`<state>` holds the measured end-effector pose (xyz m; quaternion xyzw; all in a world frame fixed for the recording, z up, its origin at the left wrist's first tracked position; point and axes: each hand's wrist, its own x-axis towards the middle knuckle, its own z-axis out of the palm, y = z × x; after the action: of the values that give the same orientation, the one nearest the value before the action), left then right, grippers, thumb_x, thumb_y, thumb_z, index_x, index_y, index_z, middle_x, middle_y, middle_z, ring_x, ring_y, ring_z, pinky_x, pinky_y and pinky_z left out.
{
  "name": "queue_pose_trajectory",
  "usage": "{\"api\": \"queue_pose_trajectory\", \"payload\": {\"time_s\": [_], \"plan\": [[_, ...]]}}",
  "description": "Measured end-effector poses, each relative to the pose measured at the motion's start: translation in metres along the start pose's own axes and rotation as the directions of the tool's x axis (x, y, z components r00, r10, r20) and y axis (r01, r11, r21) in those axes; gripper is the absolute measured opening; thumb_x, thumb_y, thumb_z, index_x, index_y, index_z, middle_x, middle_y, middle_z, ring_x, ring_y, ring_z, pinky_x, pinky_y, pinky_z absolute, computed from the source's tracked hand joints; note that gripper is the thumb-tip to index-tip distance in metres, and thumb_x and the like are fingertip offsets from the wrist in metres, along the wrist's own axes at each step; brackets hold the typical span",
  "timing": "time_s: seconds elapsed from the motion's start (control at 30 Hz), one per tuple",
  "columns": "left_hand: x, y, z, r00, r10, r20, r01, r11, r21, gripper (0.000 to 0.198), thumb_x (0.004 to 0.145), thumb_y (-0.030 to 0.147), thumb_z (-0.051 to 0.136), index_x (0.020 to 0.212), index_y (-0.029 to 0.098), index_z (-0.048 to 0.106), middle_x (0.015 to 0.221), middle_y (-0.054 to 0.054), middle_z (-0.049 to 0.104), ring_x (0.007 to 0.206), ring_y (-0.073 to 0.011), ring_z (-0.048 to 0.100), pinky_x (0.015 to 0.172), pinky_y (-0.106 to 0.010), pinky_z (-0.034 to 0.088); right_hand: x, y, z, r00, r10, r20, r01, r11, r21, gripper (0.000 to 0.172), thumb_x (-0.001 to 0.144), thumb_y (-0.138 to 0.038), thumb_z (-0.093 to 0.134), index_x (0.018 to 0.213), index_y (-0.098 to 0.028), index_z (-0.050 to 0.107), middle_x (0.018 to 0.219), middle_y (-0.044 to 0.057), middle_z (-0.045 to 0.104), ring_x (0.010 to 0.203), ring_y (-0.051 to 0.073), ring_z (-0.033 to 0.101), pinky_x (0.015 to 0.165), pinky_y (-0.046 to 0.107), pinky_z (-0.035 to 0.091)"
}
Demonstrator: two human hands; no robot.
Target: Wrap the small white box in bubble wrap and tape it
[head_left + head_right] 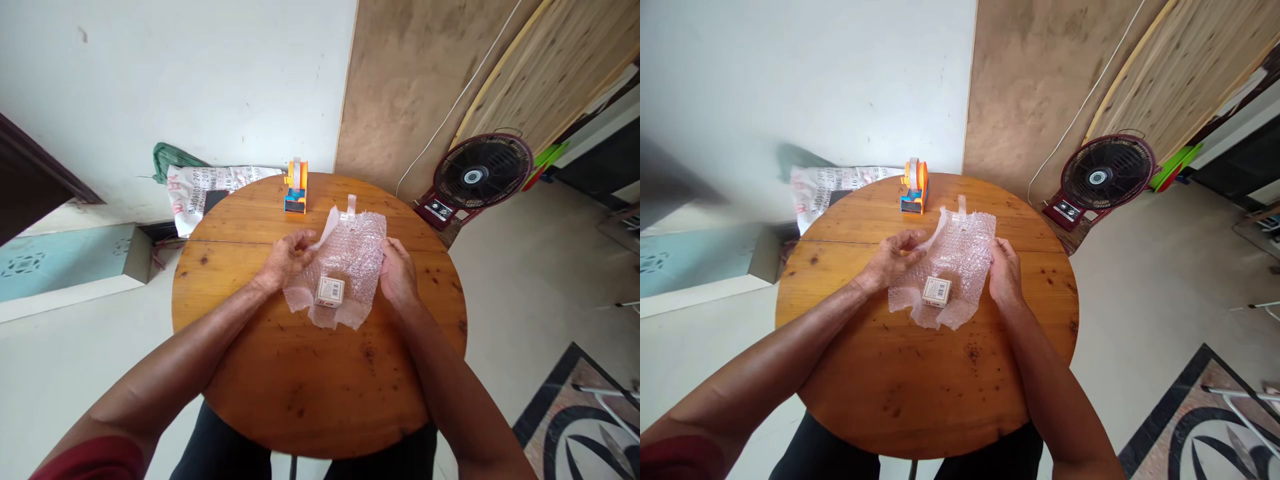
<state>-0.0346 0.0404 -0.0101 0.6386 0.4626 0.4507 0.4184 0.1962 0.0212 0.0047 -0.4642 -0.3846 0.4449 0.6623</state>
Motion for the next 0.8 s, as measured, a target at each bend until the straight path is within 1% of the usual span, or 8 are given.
{"api": "queue_pose_trajectory", "payload": {"time_s": [0.1,0.13,0.2,0.3,0.37,0.47,0.67,0.8], "plan": [[0.007,-0.008,-0.005,0.996,-0.085,-0.037,0.081,0.992,-0.093,0.030,0.073,0.032,0.061,0.096,0.013,0.061,0.066,0.003,0.054,0.055,-0.0086,0.046,0.052,-0.021,0.037,0.002,0.001,-0.002,0.999,0.038,-0.001,-0.038,0.999,0.017,0.028,0.070,-0.041,0.075,0.071,-0.021,0.055,0.070,-0.004,0.055,0.066,0.011,0.051,0.061,0.024,0.042],[0.009,-0.009,-0.007,0.993,-0.108,-0.051,0.103,0.991,-0.089,0.030,0.072,0.031,0.060,0.096,0.013,0.060,0.063,0.004,0.051,0.052,-0.0080,0.042,0.049,-0.020,0.033,0.004,0.002,-0.003,0.999,0.052,-0.007,-0.052,0.998,0.019,0.028,0.069,-0.041,0.075,0.072,-0.021,0.055,0.070,-0.004,0.055,0.065,0.011,0.051,0.061,0.024,0.041],[0.012,-0.010,-0.011,0.988,-0.131,-0.081,0.130,0.991,-0.012,0.033,0.071,0.030,0.057,0.099,0.012,0.061,0.059,0.006,0.047,0.049,-0.0085,0.040,0.046,-0.021,0.029,0.007,0.005,-0.005,0.997,0.077,-0.028,-0.076,0.997,0.016,0.029,0.066,-0.041,0.076,0.073,-0.020,0.057,0.069,-0.005,0.056,0.063,0.010,0.051,0.060,0.023,0.041],[0.015,-0.011,-0.014,0.988,-0.105,-0.116,0.129,0.967,0.219,0.038,0.073,0.028,0.056,0.108,0.013,0.062,0.057,0.005,0.048,0.050,-0.0105,0.042,0.049,-0.022,0.029,0.012,0.010,-0.008,0.993,0.098,-0.063,-0.099,0.995,-0.012,0.031,0.063,-0.042,0.078,0.073,-0.019,0.059,0.066,-0.006,0.055,0.059,0.009,0.048,0.058,0.022,0.040],[0.015,-0.010,-0.015,0.986,-0.088,-0.139,0.134,0.917,0.376,0.042,0.075,0.028,0.057,0.114,0.014,0.062,0.058,0.005,0.051,0.053,-0.0118,0.045,0.052,-0.024,0.030,0.015,0.014,-0.010,0.992,0.095,-0.086,-0.098,0.994,-0.039,0.031,0.061,-0.042,0.078,0.071,-0.019,0.059,0.061,-0.007,0.052,0.056,0.008,0.045,0.055,0.022,0.039],[0.015,-0.008,-0.016,0.985,-0.090,-0.148,0.156,0.831,0.534,0.046,0.078,0.031,0.059,0.122,0.017,0.060,0.065,0.002,0.059,0.060,-0.0148,0.052,0.057,-0.025,0.035,0.018,0.017,-0.011,0.991,0.090,-0.095,-0.097,0.993,-0.073,0.031,0.060,-0.043,0.077,0.070,-0.019,0.060,0.058,-0.008,0.049,0.053,0.008,0.043,0.053,0.022,0.039],[0.012,0.001,-0.016,0.985,-0.123,-0.123,0.174,0.703,0.690,0.053,0.084,0.035,0.058,0.135,0.019,0.052,0.084,-0.005,0.071,0.080,-0.0227,0.066,0.069,-0.029,0.046,0.020,0.018,-0.013,0.989,0.111,-0.098,-0.122,0.986,-0.117,0.033,0.057,-0.044,0.077,0.072,-0.019,0.061,0.065,-0.004,0.058,0.058,0.011,0.052,0.055,0.025,0.045],[0.011,0.004,-0.015,0.985,-0.138,-0.107,0.171,0.637,0.751,0.052,0.087,0.036,0.056,0.136,0.021,0.050,0.093,-0.007,0.074,0.088,-0.0247,0.068,0.076,-0.031,0.048,0.020,0.017,-0.012,0.990,0.086,-0.110,-0.103,0.982,-0.159,0.031,0.060,-0.045,0.073,0.072,-0.019,0.061,0.064,-0.003,0.057,0.057,0.011,0.051,0.054,0.025,0.044]]}}
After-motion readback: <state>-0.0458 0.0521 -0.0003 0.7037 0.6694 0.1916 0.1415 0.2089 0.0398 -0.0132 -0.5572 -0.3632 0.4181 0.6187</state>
